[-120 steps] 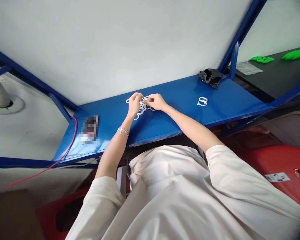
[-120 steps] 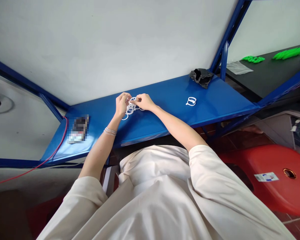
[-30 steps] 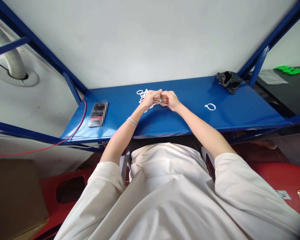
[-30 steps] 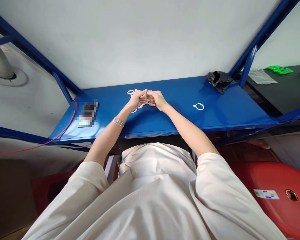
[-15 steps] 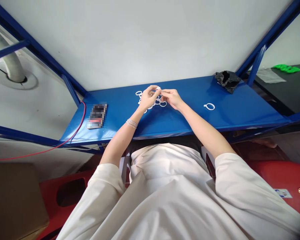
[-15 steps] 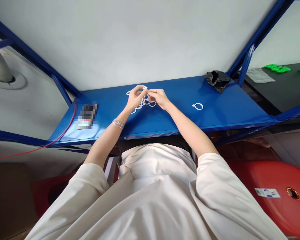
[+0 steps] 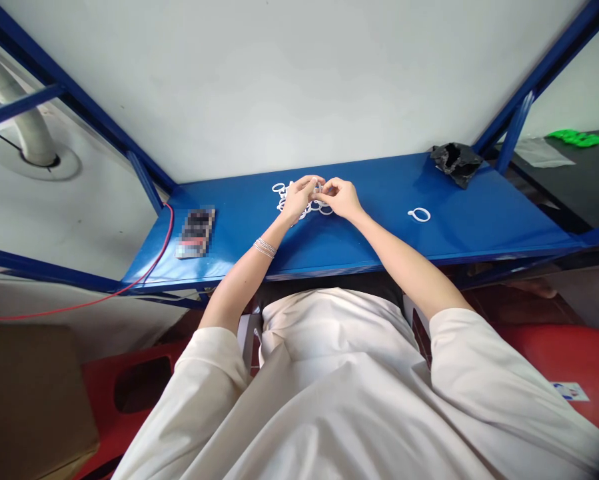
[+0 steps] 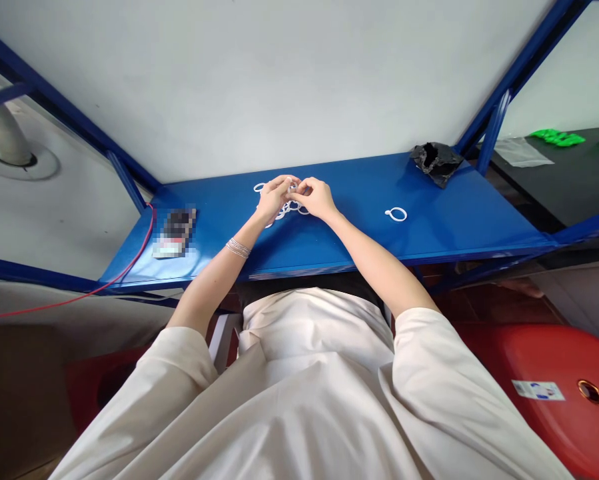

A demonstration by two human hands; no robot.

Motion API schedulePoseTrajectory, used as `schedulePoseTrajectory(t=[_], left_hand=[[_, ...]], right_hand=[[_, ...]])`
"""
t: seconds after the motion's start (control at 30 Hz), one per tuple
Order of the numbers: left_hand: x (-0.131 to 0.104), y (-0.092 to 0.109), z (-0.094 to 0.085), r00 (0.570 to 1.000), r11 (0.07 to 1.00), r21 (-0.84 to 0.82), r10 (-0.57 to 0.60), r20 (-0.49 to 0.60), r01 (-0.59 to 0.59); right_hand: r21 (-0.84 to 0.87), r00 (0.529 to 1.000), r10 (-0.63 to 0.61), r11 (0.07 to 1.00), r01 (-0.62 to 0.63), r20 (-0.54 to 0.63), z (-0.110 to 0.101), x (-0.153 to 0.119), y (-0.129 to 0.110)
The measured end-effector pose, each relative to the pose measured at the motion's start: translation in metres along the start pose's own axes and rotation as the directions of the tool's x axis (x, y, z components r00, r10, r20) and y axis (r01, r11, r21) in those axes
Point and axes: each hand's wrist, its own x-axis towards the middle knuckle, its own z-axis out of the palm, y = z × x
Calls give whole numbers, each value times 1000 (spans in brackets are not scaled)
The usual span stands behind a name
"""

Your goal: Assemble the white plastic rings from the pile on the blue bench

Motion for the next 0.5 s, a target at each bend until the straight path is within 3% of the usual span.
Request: schedulePoseTrajectory(t=[0.17,0.37,0.5], left_hand=[[2,8,4,991,999,-32,-38,-128,34],[4,11,-3,948,1000,-13,-19,-317,16],[1,18,-5,927,998,-55,3,-376,-26]], right_hand=[[-106,1000,19,994,-18,-1,-4,-3,-9],[-120,999,-1,993,5,36,-5,1,-16],[-34,996,-73,997,75,54,-15,-20,-47]])
